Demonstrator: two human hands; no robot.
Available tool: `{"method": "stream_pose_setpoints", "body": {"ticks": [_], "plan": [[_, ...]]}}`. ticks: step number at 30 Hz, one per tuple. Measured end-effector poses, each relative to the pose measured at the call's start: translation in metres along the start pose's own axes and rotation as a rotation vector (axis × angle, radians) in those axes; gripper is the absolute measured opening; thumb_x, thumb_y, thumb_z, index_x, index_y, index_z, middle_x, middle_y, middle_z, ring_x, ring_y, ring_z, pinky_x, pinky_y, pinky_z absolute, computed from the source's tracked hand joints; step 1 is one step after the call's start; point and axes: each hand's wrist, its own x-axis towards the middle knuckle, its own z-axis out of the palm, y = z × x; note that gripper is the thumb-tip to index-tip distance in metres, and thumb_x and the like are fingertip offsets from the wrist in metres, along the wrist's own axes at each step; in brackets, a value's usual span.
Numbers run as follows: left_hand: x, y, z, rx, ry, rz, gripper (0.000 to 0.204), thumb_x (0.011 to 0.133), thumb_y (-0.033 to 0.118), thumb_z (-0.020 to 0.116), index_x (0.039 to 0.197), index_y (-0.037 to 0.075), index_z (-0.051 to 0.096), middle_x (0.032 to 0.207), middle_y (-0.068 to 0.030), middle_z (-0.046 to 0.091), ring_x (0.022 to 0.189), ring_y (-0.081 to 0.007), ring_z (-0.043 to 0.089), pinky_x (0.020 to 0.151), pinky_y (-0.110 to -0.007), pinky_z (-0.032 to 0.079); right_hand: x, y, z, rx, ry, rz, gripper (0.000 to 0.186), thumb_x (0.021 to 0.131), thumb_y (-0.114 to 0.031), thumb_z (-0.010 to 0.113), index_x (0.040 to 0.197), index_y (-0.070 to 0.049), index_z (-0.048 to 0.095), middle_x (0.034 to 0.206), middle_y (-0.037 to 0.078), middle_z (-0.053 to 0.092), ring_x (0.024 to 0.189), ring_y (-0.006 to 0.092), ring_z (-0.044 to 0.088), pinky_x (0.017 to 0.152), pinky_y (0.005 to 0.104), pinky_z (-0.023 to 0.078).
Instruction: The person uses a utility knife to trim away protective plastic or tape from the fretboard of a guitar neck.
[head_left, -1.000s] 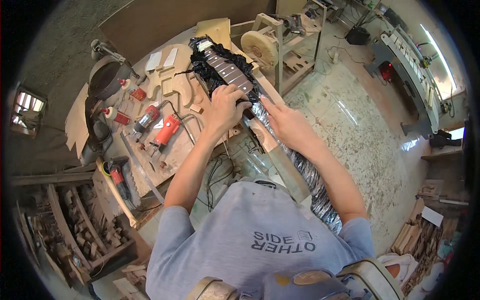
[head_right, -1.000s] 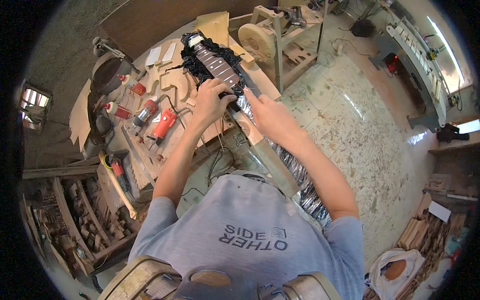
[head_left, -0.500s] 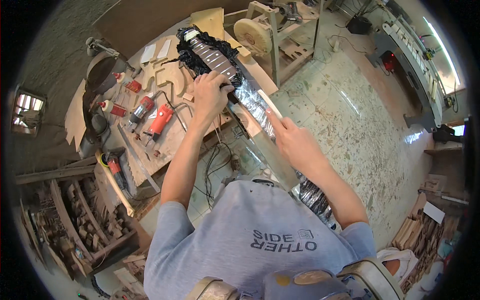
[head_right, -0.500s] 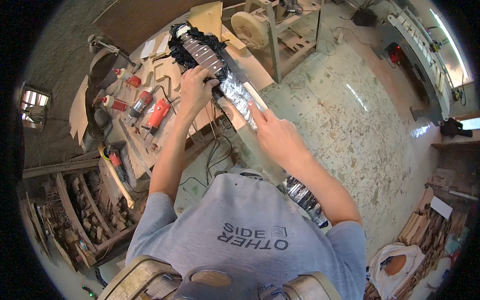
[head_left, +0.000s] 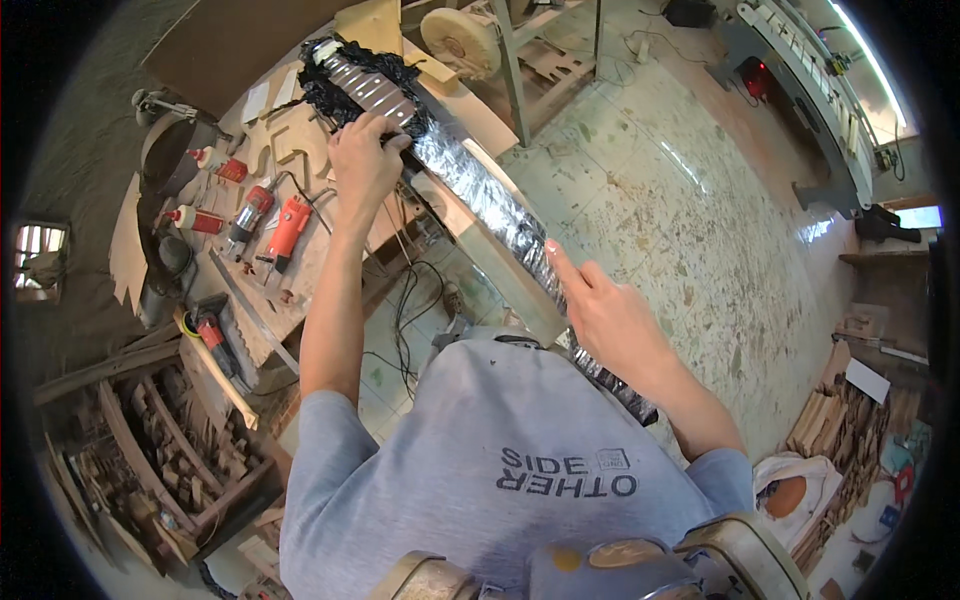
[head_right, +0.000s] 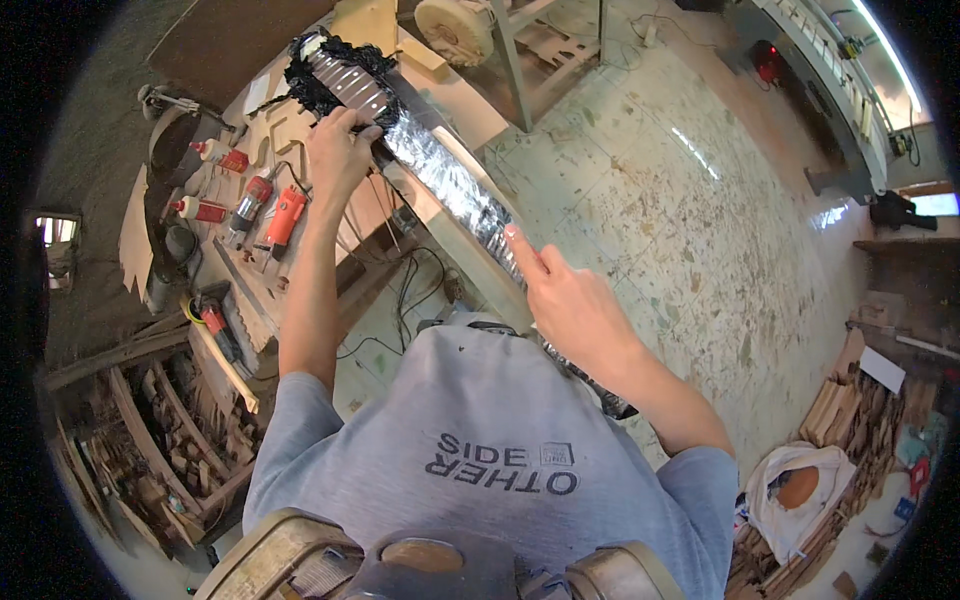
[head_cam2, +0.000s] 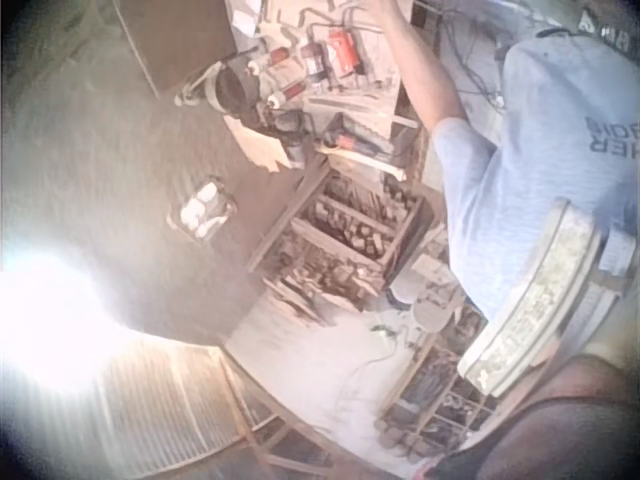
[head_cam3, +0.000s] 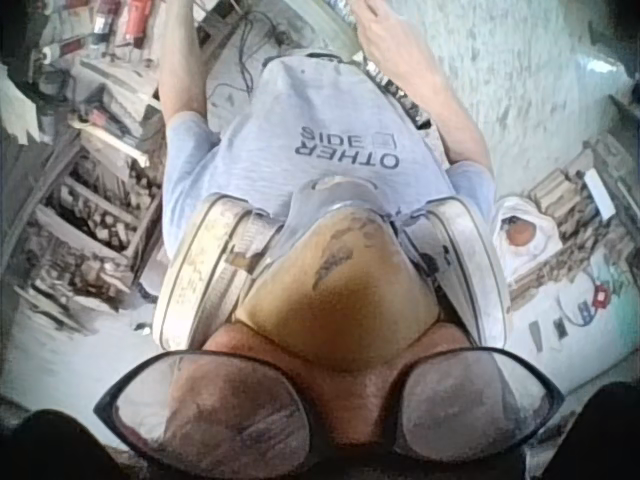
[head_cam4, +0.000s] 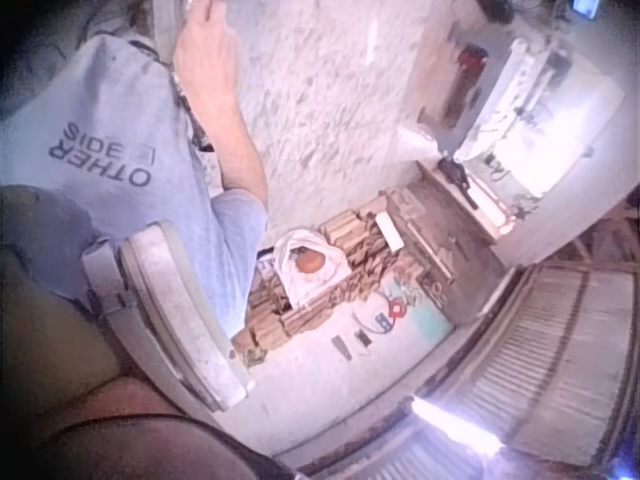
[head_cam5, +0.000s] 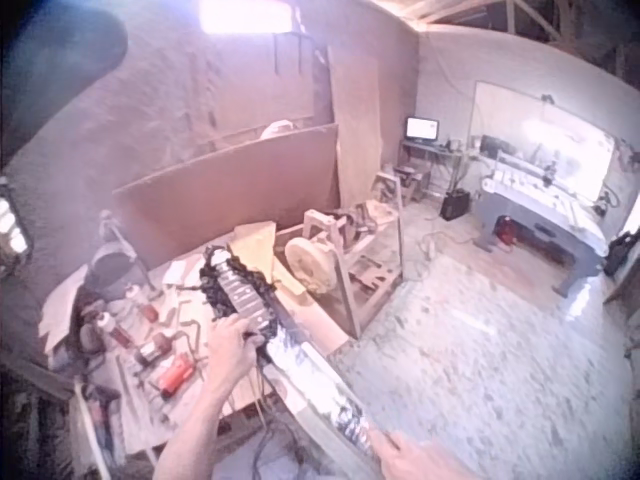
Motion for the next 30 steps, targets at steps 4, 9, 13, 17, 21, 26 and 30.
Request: {"method": "stream_pose_setpoints", "body": {"ticks": [4,9,13,17,21,26,30], "plan": [[0.001,0.0,-0.001,0.053,0.037,0.037,0.021,0.086,0.024,0.081,0.095,0.006,0.075,0.098,-0.0087,0.071,0.099,-0.0316,0.069,0.092,-0.047,0.048,-0.015,-0.001,-0.005,0.019,-0.019,0.016,0.072,0.092,-0.003,0.062,0.16,-0.001,0.039,0.1,0.019,0.06,0.07,0.0407,0.067,0.064,0.051,0.057],[0.002,0.004,0.001,0.088,0.033,-0.001,0.025,0.087,0.029,0.08,0.096,0.006,0.074,0.099,-0.008,0.071,0.101,-0.0315,0.069,0.09,-0.047,0.048,-0.039,-0.005,-0.014,0.065,-0.057,0.06,0.07,0.094,-0.004,0.062,0.16,-0.002,0.04,0.101,0.019,0.06,0.073,0.04,0.067,0.064,0.0502,0.057],[0.004,0.008,0.0,0.09,0.012,-0.043,0.022,0.087,0.027,0.08,0.097,0.008,0.076,0.101,-0.0069,0.072,0.104,-0.0302,0.069,0.095,-0.048,0.045,-0.053,-0.005,-0.017,0.065,-0.079,0.089,0.069,0.094,-0.005,0.062,0.16,-0.003,0.041,0.1,0.019,0.06,0.073,0.0407,0.066,0.065,0.0502,0.056],[0.002,0.008,0.001,0.055,0.03,-0.041,0.015,0.086,0.022,0.079,0.097,0.011,0.077,0.103,-0.0066,0.072,0.106,-0.0298,0.067,0.103,-0.049,0.041,-0.066,-0.008,-0.021,0.076,-0.068,0.101,0.067,0.095,-0.006,0.063,0.159,-0.003,0.043,0.099,0.019,0.059,0.073,0.041,0.065,0.066,0.0508,0.055],[0.003,0.002,0.003,0.046,0.024,0.04,0.019,0.088,0.025,0.08,0.099,0.009,0.076,0.102,-0.0082,0.071,0.107,-0.032,0.067,0.098,-0.049,0.044,-0.076,-0.011,-0.034,0.112,-0.099,0.152,0.062,0.096,-0.006,0.064,0.156,-0.004,0.049,0.101,0.018,0.063,0.076,0.04,0.067,0.069,0.0498,0.056],[-0.002,0.014,-0.022,-0.053,-0.11,0.072,0.033,0.081,0.036,0.086,0.103,0.013,0.079,0.115,-0.0091,0.07,0.116,-0.0311,0.063,0.109,-0.053,0.039,-0.048,0.012,-0.055,0.371,0.228,0.118,0.053,0.1,-0.011,0.065,0.152,-0.008,0.054,0.114,0.018,0.074,0.093,0.0383,0.074,0.078,0.0426,0.059],[0.005,0.02,-0.016,-0.029,-0.181,0.013,0.032,0.08,0.034,0.088,0.1,0.012,0.078,0.108,-0.0081,0.07,0.115,-0.0312,0.064,0.108,-0.05,0.04,0.036,0.01,-0.045,0.791,0.295,0.313,0.043,0.102,-0.015,0.063,0.145,-0.007,0.06,0.116,0.021,0.075,0.102,0.0398,0.073,0.082,0.042,0.059]]}}
